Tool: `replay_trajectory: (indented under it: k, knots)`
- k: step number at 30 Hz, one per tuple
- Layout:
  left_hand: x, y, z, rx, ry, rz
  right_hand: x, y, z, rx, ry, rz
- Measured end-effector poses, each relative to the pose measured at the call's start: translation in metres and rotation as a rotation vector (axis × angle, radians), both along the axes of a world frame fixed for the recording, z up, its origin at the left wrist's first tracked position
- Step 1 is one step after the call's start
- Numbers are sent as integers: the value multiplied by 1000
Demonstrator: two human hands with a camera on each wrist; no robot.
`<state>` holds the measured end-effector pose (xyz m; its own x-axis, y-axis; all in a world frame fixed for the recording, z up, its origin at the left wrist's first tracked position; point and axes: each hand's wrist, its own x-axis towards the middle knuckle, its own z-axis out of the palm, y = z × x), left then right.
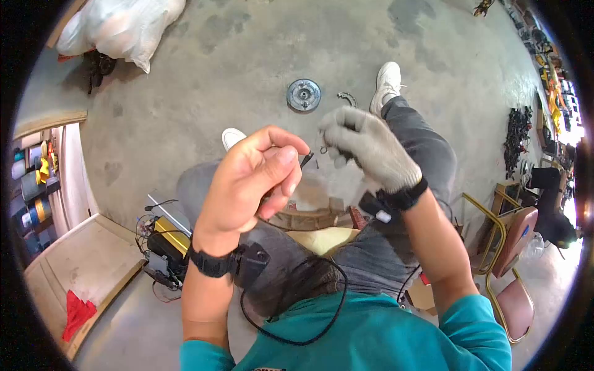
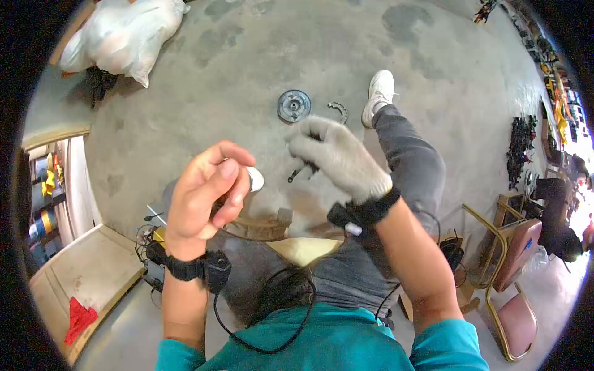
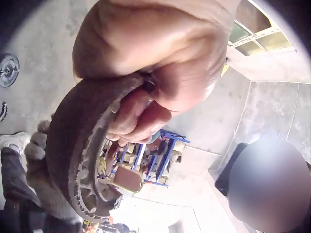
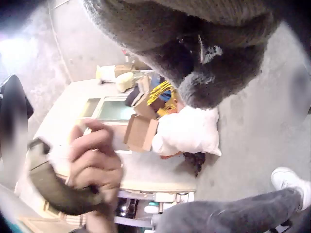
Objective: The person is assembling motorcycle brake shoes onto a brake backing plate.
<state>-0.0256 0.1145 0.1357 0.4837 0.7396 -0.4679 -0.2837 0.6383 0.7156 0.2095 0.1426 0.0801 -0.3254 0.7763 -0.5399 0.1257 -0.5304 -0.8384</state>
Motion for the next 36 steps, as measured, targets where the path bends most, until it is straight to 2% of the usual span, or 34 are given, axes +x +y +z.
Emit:
replay_trajectory:
  k: [3, 7, 11, 18, 20, 23, 26, 28, 31, 36]
  knots:
    - [6, -20, 1, -8, -56, -48, 1, -47, 46, -14, -15, -49]
    - [21, -45, 6, 6, 22, -11, 2, -105, 69, 59, 90, -73]
    - [23, -53, -7, -17, 4, 16, 4, -137, 74, 72, 25, -27]
    - [29, -59, -27, -11, -88, 126, 2, -150, 59, 243, -126, -60]
    - [42, -66, -26, -53, -60, 423, 2, -152, 53, 210, -69, -127]
    - [33, -87, -56, -71, -98, 371, 3, -153, 44, 177, -10, -230]
    - [40, -106, -49, -76, -123, 285, 2, -153, 40, 208, 0, -288]
    - [50, -118, -44, -47, -107, 213, 0, -150, 43, 252, -105, -264]
    - [56, -125, -42, 14, 14, 240, -4, -152, 36, 252, -70, -263]
    - [50, -126, -47, 5, -36, 290, -8, -153, 34, 285, -30, -332]
